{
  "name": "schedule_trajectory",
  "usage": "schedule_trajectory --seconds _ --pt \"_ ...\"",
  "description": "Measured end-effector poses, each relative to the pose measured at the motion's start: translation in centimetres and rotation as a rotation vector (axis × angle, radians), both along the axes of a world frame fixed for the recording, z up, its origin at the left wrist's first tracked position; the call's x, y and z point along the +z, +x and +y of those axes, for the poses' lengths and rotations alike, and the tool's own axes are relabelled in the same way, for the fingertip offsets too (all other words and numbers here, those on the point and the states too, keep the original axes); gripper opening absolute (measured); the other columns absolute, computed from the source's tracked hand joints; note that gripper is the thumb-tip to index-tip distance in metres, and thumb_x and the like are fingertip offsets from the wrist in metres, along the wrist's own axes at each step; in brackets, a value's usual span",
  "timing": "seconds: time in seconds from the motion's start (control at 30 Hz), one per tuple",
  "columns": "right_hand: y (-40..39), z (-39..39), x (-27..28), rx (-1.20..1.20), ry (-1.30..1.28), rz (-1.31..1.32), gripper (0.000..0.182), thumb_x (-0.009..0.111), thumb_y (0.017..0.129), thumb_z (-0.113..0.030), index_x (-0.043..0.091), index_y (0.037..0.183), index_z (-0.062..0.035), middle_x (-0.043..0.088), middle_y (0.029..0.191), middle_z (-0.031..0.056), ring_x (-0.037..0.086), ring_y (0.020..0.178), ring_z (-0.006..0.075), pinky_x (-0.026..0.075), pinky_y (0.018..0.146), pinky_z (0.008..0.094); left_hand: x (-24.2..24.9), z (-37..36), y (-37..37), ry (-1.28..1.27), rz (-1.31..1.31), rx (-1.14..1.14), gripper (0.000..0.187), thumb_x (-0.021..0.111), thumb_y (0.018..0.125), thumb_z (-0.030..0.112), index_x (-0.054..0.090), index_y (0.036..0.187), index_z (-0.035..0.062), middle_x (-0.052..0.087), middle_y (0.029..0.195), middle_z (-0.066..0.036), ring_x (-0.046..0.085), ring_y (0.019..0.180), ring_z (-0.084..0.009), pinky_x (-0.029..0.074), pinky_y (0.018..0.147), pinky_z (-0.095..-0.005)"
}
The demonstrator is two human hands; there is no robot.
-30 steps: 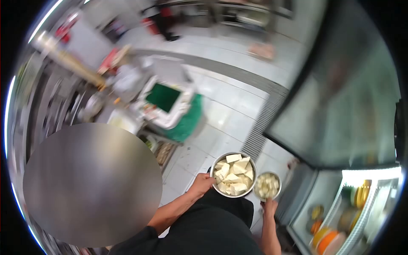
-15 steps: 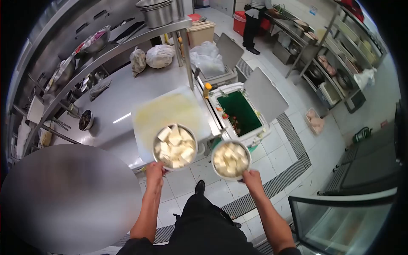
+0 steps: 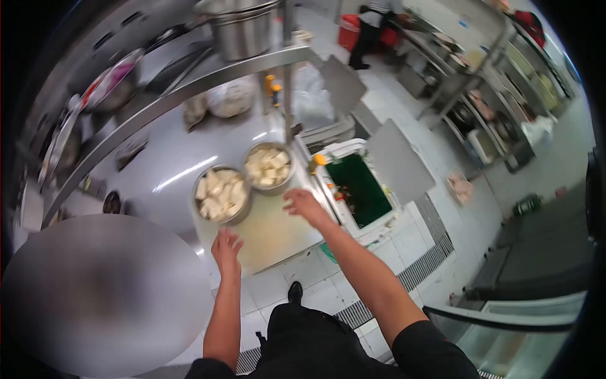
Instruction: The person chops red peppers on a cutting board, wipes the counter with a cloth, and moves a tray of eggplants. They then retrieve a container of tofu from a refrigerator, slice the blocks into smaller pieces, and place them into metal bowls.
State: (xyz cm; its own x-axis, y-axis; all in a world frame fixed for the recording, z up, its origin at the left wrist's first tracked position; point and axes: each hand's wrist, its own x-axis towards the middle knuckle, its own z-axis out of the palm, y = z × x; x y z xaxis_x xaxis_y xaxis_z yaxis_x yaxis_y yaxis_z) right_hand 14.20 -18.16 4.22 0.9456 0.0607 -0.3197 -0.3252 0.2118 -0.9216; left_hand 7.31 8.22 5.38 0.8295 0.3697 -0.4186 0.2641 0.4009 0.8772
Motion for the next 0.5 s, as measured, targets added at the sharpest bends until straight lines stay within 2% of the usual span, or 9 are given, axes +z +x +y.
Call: schedule_trajectory --seconds 0.07,0.1,0.13,0.17,0.2,0.3,0.33,0.4,0.5 --pt "-5.3 -2.8 -1.1 0.165 -0.367 -0.189 0.034 0.059 0.099 -0.035 0.069 0.104 -0.0034 0.071 0.088 0.0067 0.069 0.079 0.0148 0.054 0.069 0.0333 -1.0 -2.1 -3.4 0.017 0.076 -0.147 0.024 0.059 0.102 0.031 0.063 0.099 0.0078 0.065 0.09 -0.004 0.065 0.083 -0.0158 0.056 0.074 -0.0343" --pt "-8.8 -4.8 0.5 0.218 -0.522 0.009 0.031 0.057 0.099 -0.031 0.07 0.108 -0.0049 0.072 0.09 0.0104 0.069 0.084 0.0185 0.054 0.075 0.034 -3.4 -3.0 -4.8 0.025 0.11 -0.302 0.023 0.058 0.102 0.031 0.063 0.098 0.009 0.064 0.087 -0.002 0.065 0.083 -0.0147 0.056 0.071 -0.0331" --pt "-12.2 -7.9 -1.8 0.254 -0.735 -0.098 0.034 0.06 0.097 -0.037 0.07 0.106 -0.0057 0.072 0.089 0.0161 0.068 0.084 0.0277 0.053 0.079 0.0396 -4.3 -4.9 -6.5 0.035 0.158 -0.412 0.023 0.057 0.101 0.03 0.063 0.097 0.0084 0.065 0.086 -0.003 0.064 0.081 -0.0144 0.055 0.07 -0.0328" --pt "-16.4 -11.1 -0.7 0.248 -0.835 0.062 0.041 0.06 0.096 -0.044 0.07 0.103 -0.0049 0.072 0.094 0.0188 0.067 0.088 0.036 0.052 0.083 0.0446 -4.3 -7.4 -8.1 0.044 0.208 -0.543 0.023 0.057 0.101 0.028 0.063 0.097 0.0069 0.065 0.086 -0.004 0.064 0.08 -0.0148 0.055 0.069 -0.033" --pt "-20.5 -14.9 -1.5 0.144 -0.915 0.082 0.044 0.059 0.092 -0.045 0.07 0.096 -0.0023 0.07 0.09 0.0229 0.066 0.087 0.041 0.051 0.079 0.049 -4.1 -9.8 -8.9 0.061 0.249 -0.669 0.023 0.056 0.1 0.027 0.064 0.097 0.0054 0.065 0.087 -0.004 0.064 0.08 -0.0151 0.055 0.069 -0.0332" --pt "-32.8 -29.4 -3.1 -0.11 -1.27 0.49 0.034 0.058 0.089 -0.031 0.073 0.094 -0.0018 0.072 0.095 0.021 0.069 0.095 0.0391 0.054 0.083 0.0508 -3.1 -16.7 -9.2 0.055 0.255 -1.072 0.022 0.057 0.099 0.022 0.065 0.097 0.0022 0.066 0.09 -0.006 0.065 0.081 -0.0171 0.056 0.069 -0.0332" --pt "-36.2 -32.5 1.3 -0.215 -1.391 0.69 0.03 0.058 0.088 -0.027 0.074 0.094 -0.002 0.072 0.099 0.0205 0.07 0.095 0.0382 0.055 0.082 0.0517 -2.2 -19.1 -9.0 0.055 0.208 -1.223 0.022 0.057 0.099 0.021 0.066 0.097 0.0014 0.067 0.091 -0.007 0.066 0.082 -0.018 0.056 0.069 -0.0326" --pt "-45.8 -38.0 4.5 -0.43 -1.563 0.848 0.027 0.059 0.088 -0.025 0.075 0.097 -0.0052 0.071 0.106 0.0183 0.068 0.102 0.0368 0.05 0.09 0.0553 -0.5 -23.6 -9.6 0.076 0.119 -1.481 0.019 0.058 0.098 0.019 0.068 0.097 0.0026 0.068 0.096 -0.008 0.068 0.084 -0.019 0.057 0.069 -0.0309" --pt "-56.6 -42.9 6.7 -0.588 -1.708 0.99 0.028 0.06 0.088 -0.025 0.076 0.102 -0.0068 0.067 0.115 0.0173 0.062 0.113 0.039 0.043 0.098 0.0613 0.4 -31.7 -9.4 0.101 -0.007 -1.647 0.017 0.059 0.098 0.019 0.068 0.097 0.005 0.068 0.095 -0.006 0.067 0.082 -0.0161 0.056 0.068 -0.0299"
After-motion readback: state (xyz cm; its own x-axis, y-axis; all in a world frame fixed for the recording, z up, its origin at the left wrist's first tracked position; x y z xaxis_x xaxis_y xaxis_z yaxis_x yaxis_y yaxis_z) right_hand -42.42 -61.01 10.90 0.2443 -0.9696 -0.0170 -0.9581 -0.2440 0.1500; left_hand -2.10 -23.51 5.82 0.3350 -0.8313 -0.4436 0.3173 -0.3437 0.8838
